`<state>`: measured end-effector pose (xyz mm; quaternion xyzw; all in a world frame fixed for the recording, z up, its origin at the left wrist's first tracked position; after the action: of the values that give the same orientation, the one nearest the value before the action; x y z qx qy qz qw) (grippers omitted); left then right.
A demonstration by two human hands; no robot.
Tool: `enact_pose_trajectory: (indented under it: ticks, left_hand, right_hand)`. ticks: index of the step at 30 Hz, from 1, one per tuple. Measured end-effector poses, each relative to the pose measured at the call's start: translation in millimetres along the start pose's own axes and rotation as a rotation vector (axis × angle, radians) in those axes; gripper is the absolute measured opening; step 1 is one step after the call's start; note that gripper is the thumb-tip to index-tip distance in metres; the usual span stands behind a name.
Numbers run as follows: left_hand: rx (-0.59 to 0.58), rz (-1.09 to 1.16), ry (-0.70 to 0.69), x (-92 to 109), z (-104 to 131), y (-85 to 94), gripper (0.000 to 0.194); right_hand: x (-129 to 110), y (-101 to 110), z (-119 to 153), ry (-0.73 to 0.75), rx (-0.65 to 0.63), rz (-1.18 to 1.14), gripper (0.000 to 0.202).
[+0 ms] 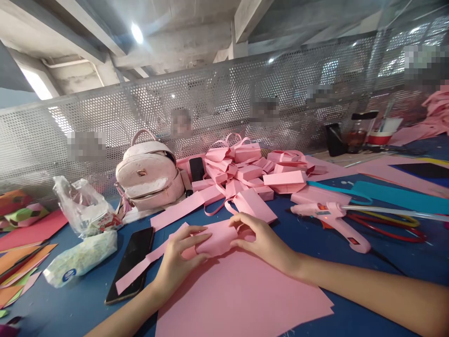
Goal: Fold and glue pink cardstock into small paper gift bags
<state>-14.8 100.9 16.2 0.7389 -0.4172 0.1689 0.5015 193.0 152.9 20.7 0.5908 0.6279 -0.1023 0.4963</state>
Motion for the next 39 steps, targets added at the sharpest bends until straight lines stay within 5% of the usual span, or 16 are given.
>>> enact_pose_trajectory:
  ticks: [24,39]
  left_hand:
    - [0.051,0.020,-0.033,8.8,0.5,8.7,0.018]
    - [0.063,0.089,0.031,20.9,-2.3,11.5,0.019]
  right_hand:
    - [-12.7,4.8,1.6,0.250,0.038,0.077,0.005]
    - [-26.9,8.2,-4.3,0.181,0.002,0.063,0.033]
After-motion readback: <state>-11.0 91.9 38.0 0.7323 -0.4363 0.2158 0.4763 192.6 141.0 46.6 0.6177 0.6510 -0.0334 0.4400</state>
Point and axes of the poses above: each hand's wrist, its own z-axis away from the middle knuckle, its own y-axis out of the back of the hand, x = y × z, the point moved 6 cm from there along -z, towards the middle knuckle, and after that the axes turned 7 degrees about y, right-handed, at the moved point
